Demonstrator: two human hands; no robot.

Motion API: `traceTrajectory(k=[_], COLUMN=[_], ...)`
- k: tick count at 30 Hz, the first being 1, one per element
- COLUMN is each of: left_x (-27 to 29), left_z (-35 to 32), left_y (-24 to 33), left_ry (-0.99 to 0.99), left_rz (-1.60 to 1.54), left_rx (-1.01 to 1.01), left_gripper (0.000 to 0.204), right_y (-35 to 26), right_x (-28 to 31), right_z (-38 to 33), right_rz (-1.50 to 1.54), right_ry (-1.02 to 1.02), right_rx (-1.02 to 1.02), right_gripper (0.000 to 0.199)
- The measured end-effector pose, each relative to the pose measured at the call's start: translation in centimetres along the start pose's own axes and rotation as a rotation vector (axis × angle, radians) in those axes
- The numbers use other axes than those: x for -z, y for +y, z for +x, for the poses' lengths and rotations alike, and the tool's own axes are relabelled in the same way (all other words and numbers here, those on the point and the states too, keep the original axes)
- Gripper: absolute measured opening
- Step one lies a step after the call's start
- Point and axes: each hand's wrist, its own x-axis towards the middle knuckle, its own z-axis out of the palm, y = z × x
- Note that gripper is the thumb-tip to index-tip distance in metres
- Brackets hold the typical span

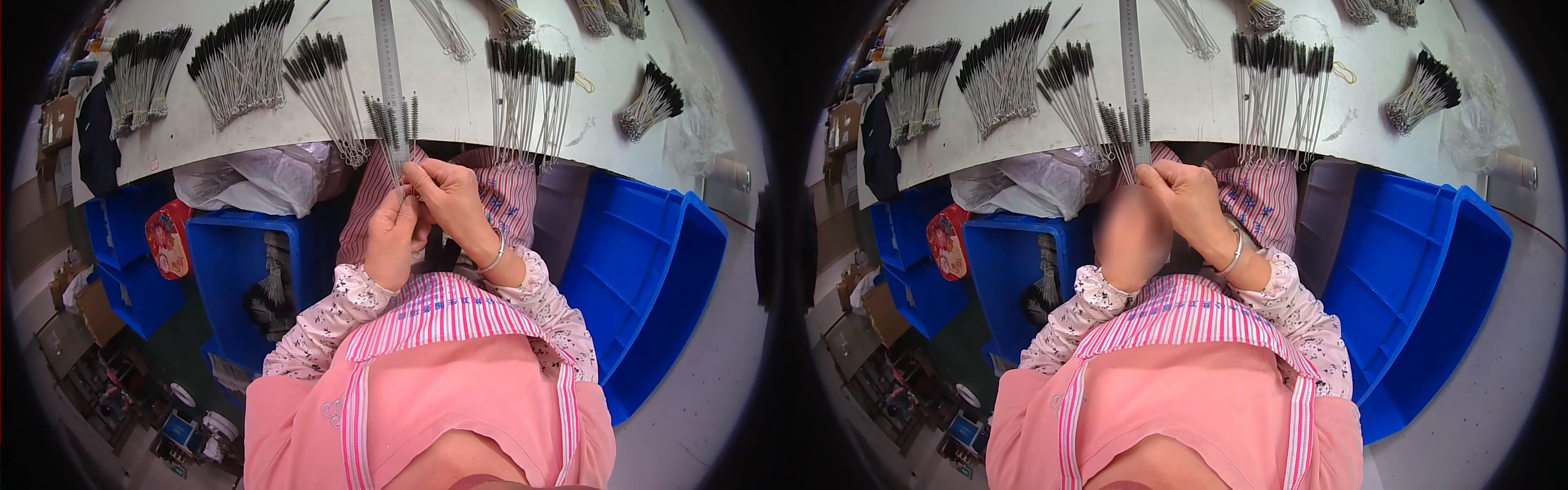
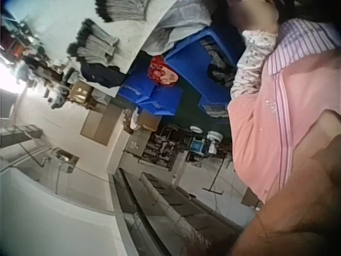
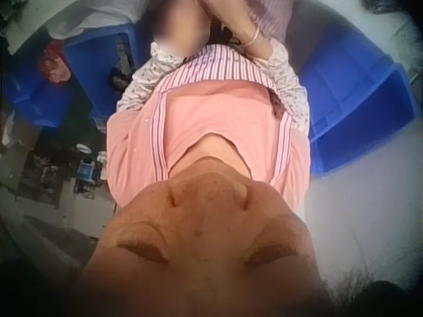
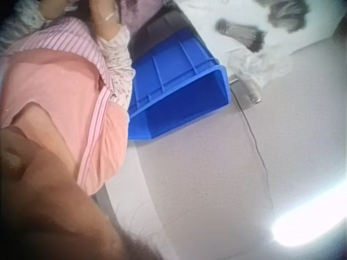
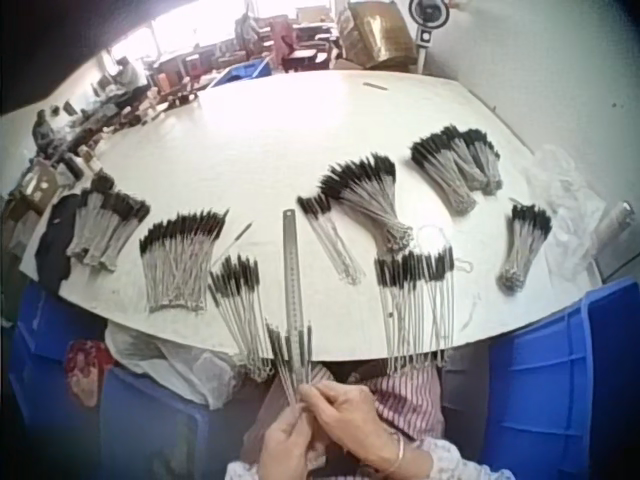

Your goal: The person gathers bundles of metal pipe cleaning brushes from a table and a blue bin. They align the brushes by hand, measure them against a ruler, and secure them into neat bundles using rubber bands.

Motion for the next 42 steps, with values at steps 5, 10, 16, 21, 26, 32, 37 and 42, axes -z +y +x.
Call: traceTrajectory(k=[5, 10, 16, 21, 26, 32, 37, 42], left_x=[-0.3, 0.7, 0.5, 1.0, 0.2, 0.8, 1.1, 0.4], left_z=[0.0, 0.7, -0.3, 1.5, 2.3, 3.2, 3.1, 3.2], left_y=[-0.2, -1.1, -0.5, -1.5, -1.3, -2.0, -2.0, -2.4], left_ry=[0.117, 0.366, 0.442, 0.436, 0.448, 0.412, 0.402, 0.436], left_rz=[-0.010, 0.168, -0.054, -0.153, -0.078, -0.108, -0.163, -0.099], left_rx=[-0.124, -0.598, -0.161, -0.077, -0.085, -0.061, -0.021, -0.054], left_gripper=[0.017, 0.013, 0.024, 0.042, 0.032, 0.025, 0.021, 0.019], right_y=[-1.8, -2.2, -1.1, 1.4, 2.4, 2.1, 2.5, 2.4], right_x=[0.2, 1.4, 3.9, 5.1, 4.6, 4.7, 4.8, 4.7], right_z=[-0.7, -0.6, -1.2, -2.0, -2.0, -2.3, -2.7, -2.7], right_rz=[0.061, 0.574, 0.049, 0.007, -0.117, -0.150, -0.264, -0.505], right_ry=[0.007, 0.277, 0.022, -0.086, -0.056, -0.026, 0.032, 0.075], right_rx=[-0.095, -0.014, -0.039, -0.134, -0.085, -0.118, -0.066, 0.143], right_gripper=[0.024, 0.022, 0.017, 0.014, 0.011, 0.011, 0.008, 0.006])
